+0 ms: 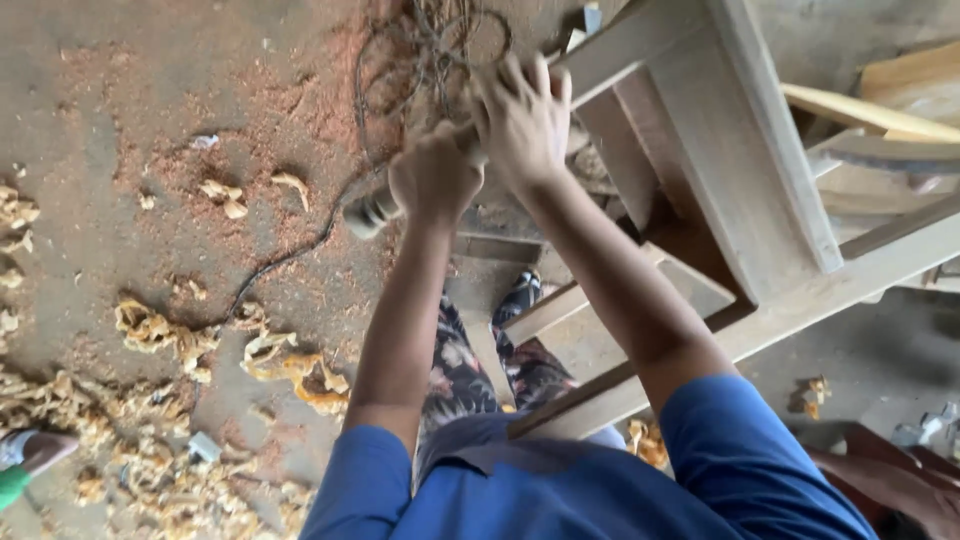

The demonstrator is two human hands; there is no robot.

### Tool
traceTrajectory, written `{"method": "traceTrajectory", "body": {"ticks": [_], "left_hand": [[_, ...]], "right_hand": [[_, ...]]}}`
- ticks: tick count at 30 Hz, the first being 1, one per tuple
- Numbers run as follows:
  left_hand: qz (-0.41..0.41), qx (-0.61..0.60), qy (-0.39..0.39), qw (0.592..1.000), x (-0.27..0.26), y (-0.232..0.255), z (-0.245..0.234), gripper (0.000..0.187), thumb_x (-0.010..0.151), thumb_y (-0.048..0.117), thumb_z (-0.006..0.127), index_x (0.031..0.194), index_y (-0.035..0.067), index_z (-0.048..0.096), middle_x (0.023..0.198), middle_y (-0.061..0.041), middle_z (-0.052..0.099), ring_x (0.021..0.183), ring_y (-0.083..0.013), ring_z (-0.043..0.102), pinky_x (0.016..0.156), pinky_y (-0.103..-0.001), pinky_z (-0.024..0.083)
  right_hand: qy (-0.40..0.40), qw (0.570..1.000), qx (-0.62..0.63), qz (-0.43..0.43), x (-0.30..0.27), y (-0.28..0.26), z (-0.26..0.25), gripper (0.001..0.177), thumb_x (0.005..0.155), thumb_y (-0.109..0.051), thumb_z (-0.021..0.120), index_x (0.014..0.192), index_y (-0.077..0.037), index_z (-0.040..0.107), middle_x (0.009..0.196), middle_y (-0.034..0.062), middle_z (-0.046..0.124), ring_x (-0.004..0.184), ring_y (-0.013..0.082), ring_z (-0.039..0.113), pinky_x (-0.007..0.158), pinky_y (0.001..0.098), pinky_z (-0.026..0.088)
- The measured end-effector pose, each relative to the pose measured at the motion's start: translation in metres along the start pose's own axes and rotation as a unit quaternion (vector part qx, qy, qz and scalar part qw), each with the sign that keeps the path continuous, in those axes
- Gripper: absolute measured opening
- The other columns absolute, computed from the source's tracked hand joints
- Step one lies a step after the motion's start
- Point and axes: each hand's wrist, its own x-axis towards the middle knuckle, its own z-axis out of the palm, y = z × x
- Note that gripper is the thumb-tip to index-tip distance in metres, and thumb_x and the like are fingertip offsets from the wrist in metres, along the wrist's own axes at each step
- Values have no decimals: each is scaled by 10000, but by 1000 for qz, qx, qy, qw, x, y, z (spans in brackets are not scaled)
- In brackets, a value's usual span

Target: The person sands a wooden table leg using a sanding block. They hold the leg with one hand and rub the sanding block along the curved and grooved surfaces with the other hand, focusing on smoothing the wood.

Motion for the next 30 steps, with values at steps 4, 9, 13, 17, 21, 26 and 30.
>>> {"method": "traceTrajectory", "body": {"ticks": [4, 9, 13, 17, 21, 26, 30], "left_hand": [[37, 72, -22, 996, 1, -3, -2, 152, 967, 231, 628, 894, 98, 630, 594, -7, 615, 424, -115, 520, 390, -277, 468], [13, 18, 5, 1000, -1, -1, 4, 164, 957, 261, 606, 845, 143, 628, 593, 37, 610, 446, -109, 526, 397, -267, 434], [-3, 76, -15, 997, 7, -3, 8, 96, 974, 208, 677, 1041, 141, 690, 724, -36, 732, 519, -150, 641, 471, -301, 548], [23, -15, 6, 1000, -2, 0, -10, 147, 967, 190, 645, 840, 116, 637, 756, -36, 657, 519, -136, 532, 447, -266, 483], [4, -9, -34, 999, -7, 1, -9, 249, 801, 174, 732, 1036, 101, 696, 890, -137, 756, 892, -342, 760, 822, -501, 585], [50, -26, 10, 998, 3, 27, -12, 412, 752, 140, 788, 1121, 14, 656, 1013, -205, 734, 1027, -376, 720, 1011, -519, 464], [70, -129, -129, 981, 47, 21, 3, 88, 722, 135, 681, 804, 115, 705, 675, -61, 692, 718, -273, 740, 770, -400, 531]], "right_hand": [[-82, 995, -40, 38, 16, -1, 2, 295, 1020, -441, 607, 957, -159, 664, 1010, 33, 661, 1002, 275, 541, 842, 434, 413], [13, 999, -46, -17, -13, 6, -1, 281, 1038, -428, 594, 998, -160, 672, 1011, 38, 633, 960, 279, 531, 824, 443, 408], [-62, 993, -100, 4, 31, -6, 14, 121, 849, -47, 725, 959, -97, 720, 897, 53, 708, 850, 237, 578, 786, 362, 430], [-57, 993, -106, 9, -9, 6, 2, 225, 1013, -380, 632, 1032, -169, 705, 1109, 39, 708, 1141, 283, 536, 877, 429, 444], [92, 994, 52, 18, -82, 34, -9, 185, 902, -310, 775, 897, -222, 612, 882, -2, 543, 879, 248, 528, 798, 397, 382], [105, 964, 173, 175, -112, 75, -13, 217, 978, -278, 786, 954, -150, 612, 924, 50, 562, 867, 307, 567, 866, 435, 411], [37, 950, 261, 170, -97, 76, -30, 236, 1004, -321, 762, 925, -118, 672, 860, 55, 535, 837, 299, 564, 833, 416, 440]]}}
